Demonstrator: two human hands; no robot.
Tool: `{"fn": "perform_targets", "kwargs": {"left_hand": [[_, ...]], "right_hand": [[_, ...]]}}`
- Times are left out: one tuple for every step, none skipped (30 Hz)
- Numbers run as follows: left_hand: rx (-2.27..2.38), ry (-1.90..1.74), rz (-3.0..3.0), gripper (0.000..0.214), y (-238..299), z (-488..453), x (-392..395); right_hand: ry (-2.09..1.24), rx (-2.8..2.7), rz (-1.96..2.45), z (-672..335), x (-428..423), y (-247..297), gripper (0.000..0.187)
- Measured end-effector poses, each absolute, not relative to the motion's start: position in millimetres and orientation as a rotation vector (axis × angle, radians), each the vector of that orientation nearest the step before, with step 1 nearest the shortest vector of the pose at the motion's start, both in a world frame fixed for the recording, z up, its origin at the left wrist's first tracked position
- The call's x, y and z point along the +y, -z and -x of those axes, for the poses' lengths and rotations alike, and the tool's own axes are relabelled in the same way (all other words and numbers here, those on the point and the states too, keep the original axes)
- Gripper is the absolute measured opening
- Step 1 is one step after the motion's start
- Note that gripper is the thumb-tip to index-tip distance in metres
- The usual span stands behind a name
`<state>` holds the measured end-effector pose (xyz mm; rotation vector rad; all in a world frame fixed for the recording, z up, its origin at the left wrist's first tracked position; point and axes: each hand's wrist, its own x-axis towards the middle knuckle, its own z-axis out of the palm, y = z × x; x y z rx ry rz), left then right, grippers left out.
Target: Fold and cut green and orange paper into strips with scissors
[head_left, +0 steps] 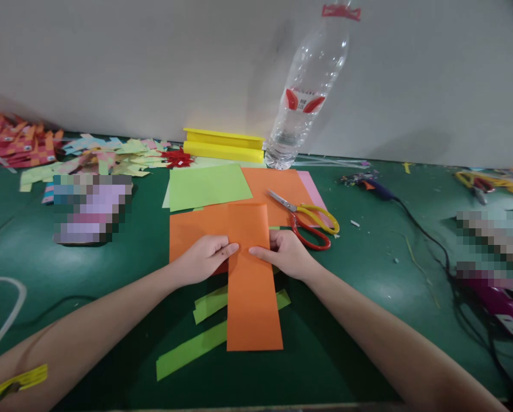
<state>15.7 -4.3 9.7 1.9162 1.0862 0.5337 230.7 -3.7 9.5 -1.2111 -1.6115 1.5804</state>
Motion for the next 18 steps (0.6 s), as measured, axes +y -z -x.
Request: {"fn": "perform_targets", "kwargs": {"left_hand": [[1.088, -0.532, -1.919, 0.041, -10.0, -15.9, -4.2], [1.089, -0.533, -1.923, 0.041, -10.1, -16.0, -4.1], [1.090, -0.534, -1.927, 0.041, -10.0, -15.9, -4.0], [1.091, -0.534, -1.933, 0.041, -9.7, -15.7, -4.0], [1.091, -0.536, -1.941, 0.041, -9.3, -15.4, -3.9], [1.090, -0.539, -1.950, 0.041, -8.8, -15.1, -3.9], [1.093, -0.543, -1.959, 0.042, -8.4, -14.9, -3.9], [1.095, -0.544, -1.966, 0.042, -8.2, -14.8, -3.9], [1.096, -0.544, -1.970, 0.042, -8.1, -14.9, -4.0], [1.098, -0.544, -1.971, 0.041, -8.3, -15.1, -4.0], [1.100, -0.545, -1.970, 0.041, -8.5, -15.4, -4.1], [1.102, -0.546, -1.969, 0.041, -8.8, -15.8, -4.1], [1.105, -0.546, -1.969, 0.041, -9.1, -16.1, -4.1], [1.109, -0.545, -1.970, 0.041, -9.2, -16.3, -4.0], [1.115, -0.544, -1.974, 0.041, -9.1, -16.3, -3.9], [1.116, -0.540, -1.983, 0.042, -9.0, -16.2, -3.7], [1.113, -0.538, -1.995, 0.042, -8.7, -15.9, -3.5], [1.106, -0.536, -2.008, 0.042, -8.4, -15.5, -3.2]], "right_hand": [[-1.583, -1.607, 1.214, -230.8, -3.7, -8.7, 0.041], [-1.581, -1.603, 1.217, -231.0, -3.7, -7.8, 0.041], [-1.578, -1.600, 1.221, -231.3, -3.7, -7.0, 0.041], [-1.574, -1.599, 1.228, -231.6, -3.7, -6.3, 0.041], [-1.569, -1.599, 1.237, -231.8, -3.8, -5.7, 0.041], [-1.561, -1.601, 1.248, -232.0, -3.9, -5.4, 0.040], [-1.546, -1.606, 1.260, -232.1, -4.0, -5.2, 0.040], [-1.526, -1.615, 1.271, -232.1, -4.0, -5.3, 0.040], [-1.501, -1.626, 1.280, -232.0, -4.1, -5.5, 0.040], [-1.473, -1.637, 1.287, -231.8, -4.2, -5.8, 0.040], [-1.442, -1.648, 1.296, -231.4, -4.2, -6.3, 0.040], [-1.412, -1.657, 1.306, -231.1, -4.3, -6.9, 0.042], [-1.391, -1.664, 1.317, -230.8, -4.2, -7.5, 0.044], [-1.383, -1.666, 1.327, -230.5, -4.2, -8.3, 0.047], [-1.386, -1.667, 1.332, -230.4, -4.1, -9.1, 0.050], [-1.396, -1.666, 1.334, -230.4, -3.9, -9.8, 0.052], [-1.410, -1.665, 1.331, -230.5, -3.8, -10.6, 0.053], [-1.426, -1.662, 1.316, -230.8, -3.8, -11.4, 0.053]]}}
